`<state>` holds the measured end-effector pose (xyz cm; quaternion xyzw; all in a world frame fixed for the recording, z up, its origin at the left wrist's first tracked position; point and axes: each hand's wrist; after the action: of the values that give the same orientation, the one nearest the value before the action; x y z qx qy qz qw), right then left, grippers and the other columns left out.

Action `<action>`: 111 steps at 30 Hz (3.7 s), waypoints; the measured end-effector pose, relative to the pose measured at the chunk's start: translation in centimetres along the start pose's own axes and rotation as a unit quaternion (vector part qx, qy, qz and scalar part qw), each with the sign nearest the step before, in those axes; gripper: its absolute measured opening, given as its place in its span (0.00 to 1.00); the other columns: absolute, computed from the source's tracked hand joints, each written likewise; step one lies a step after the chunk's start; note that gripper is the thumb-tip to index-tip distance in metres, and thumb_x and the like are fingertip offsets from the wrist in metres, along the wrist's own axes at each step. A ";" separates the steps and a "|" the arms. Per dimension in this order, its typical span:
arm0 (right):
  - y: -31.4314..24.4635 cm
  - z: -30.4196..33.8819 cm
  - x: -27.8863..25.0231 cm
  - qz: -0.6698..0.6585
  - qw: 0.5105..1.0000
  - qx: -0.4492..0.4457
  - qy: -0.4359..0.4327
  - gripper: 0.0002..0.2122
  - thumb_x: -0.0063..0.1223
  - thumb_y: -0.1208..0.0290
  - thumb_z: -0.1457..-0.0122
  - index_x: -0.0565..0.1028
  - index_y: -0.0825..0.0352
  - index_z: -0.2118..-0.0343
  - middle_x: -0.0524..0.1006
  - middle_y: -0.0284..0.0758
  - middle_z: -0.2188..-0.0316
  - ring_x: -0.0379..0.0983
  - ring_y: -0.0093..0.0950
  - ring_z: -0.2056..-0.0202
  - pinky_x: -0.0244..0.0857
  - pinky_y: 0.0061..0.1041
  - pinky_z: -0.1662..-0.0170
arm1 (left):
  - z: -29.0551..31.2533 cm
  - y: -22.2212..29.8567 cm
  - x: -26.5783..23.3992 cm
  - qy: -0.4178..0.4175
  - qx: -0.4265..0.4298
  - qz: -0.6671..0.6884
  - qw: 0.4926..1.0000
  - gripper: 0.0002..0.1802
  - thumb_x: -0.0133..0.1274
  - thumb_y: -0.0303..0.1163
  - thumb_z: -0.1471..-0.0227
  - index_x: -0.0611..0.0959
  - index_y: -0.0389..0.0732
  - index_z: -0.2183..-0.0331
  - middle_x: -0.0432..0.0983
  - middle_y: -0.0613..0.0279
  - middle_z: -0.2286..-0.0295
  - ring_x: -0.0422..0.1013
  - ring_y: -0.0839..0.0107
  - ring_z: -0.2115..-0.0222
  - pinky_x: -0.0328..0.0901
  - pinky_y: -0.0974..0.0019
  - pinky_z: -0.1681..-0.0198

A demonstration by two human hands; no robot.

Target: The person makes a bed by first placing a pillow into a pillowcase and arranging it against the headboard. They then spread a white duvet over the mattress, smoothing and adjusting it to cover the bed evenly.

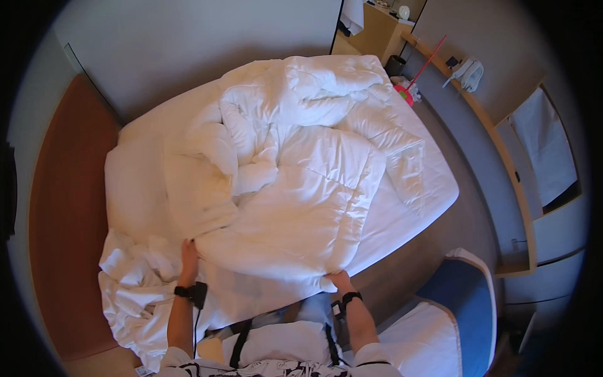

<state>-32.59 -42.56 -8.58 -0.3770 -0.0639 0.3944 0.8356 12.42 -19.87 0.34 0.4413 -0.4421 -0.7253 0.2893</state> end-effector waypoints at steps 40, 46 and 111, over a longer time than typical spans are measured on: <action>1.5 4.9 -15.8 0.322 0.945 -0.053 -0.035 0.11 0.44 0.68 0.54 0.74 0.62 0.67 0.74 0.40 0.66 0.69 0.39 0.62 0.63 0.33 0.58 | 15.0 -8.0 3.4 -0.258 -0.180 -0.721 0.617 0.18 0.43 0.39 0.54 0.77 0.44 0.61 0.71 0.57 0.60 0.68 0.61 0.58 0.62 0.59 0.57; 3.3 1.9 -22.8 0.326 0.945 -0.020 0.038 0.19 0.49 0.65 0.56 0.68 0.62 0.59 0.70 0.44 0.60 0.65 0.40 0.57 0.60 0.34 0.54 | 11.1 1.8 17.4 -0.208 0.158 -0.491 0.831 0.25 0.57 0.38 0.67 0.73 0.39 0.62 0.70 0.51 0.65 0.66 0.53 0.62 0.63 0.58 0.60; -1.5 -19.4 -75.2 0.496 0.838 -0.213 0.082 0.18 0.50 0.61 0.57 0.69 0.65 0.64 0.70 0.40 0.63 0.66 0.38 0.59 0.61 0.38 0.58 | 45.3 25.5 81.6 -0.208 0.067 -0.267 0.938 0.38 0.52 0.33 0.60 0.54 0.36 0.48 0.59 0.34 0.56 0.59 0.43 0.56 0.57 0.54 0.53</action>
<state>-75.00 -107.58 -6.91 -0.5577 0.1184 0.7003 0.4296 -63.58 -79.69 1.79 0.4008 -0.4057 -0.8203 -0.0442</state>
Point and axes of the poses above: each hand's wrist, its own z-axis away from the middle knuckle, its own x-axis out of the palm, y = z × x
